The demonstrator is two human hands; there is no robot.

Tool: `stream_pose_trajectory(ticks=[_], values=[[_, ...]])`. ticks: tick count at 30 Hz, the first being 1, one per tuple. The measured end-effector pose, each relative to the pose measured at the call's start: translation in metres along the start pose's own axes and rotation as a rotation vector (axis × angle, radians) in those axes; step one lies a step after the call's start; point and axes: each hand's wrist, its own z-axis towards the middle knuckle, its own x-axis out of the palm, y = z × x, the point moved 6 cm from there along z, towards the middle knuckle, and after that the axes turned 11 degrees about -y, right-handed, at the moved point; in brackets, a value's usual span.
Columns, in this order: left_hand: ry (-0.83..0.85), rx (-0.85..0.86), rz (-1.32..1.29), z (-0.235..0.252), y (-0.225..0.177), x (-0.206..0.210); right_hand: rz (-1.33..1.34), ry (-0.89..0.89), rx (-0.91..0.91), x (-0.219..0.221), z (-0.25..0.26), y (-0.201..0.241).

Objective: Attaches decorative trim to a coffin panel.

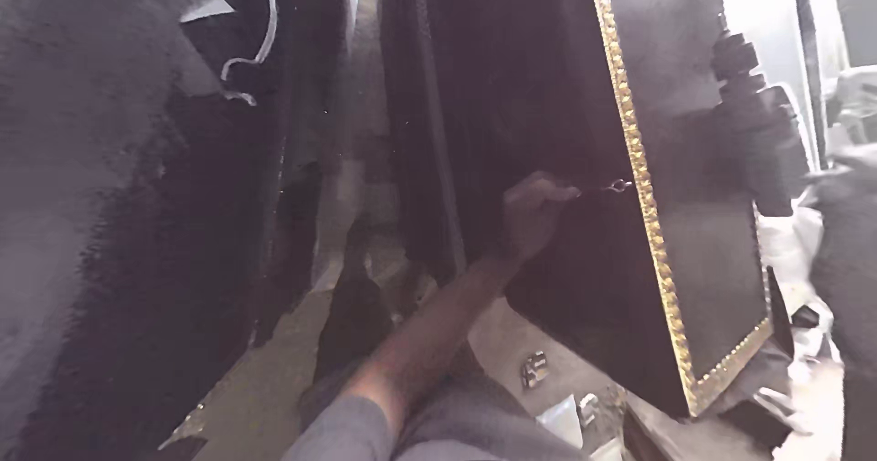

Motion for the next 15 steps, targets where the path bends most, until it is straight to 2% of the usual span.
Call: stream_pose_trajectory(ticks=[3,4,6,7,9,11,15], values=[[0.038,0.024,0.060,-0.003,-0.001,0.000,-0.051,0.239,-0.294,0.038,-0.017,0.122],[0.065,-0.003,0.064,-0.007,-0.002,-0.003,-0.093,0.360,-0.407,0.056,-0.022,0.149],[0.123,-0.073,0.067,-0.012,-0.005,-0.009,-0.102,0.628,-0.593,0.091,-0.031,0.163],[0.115,-0.091,0.029,-0.013,-0.006,-0.009,-0.099,0.696,-0.621,0.103,-0.033,0.157],[0.085,-0.049,-0.039,-0.009,-0.003,-0.006,-0.189,0.726,-0.638,0.112,-0.032,0.143],[0.052,0.020,-0.124,0.000,0.006,-0.001,-0.292,0.626,-0.632,0.103,-0.023,0.146],[0.071,-0.018,-0.061,0.004,0.003,-0.001,-0.367,0.450,-0.461,0.076,-0.003,0.146]])
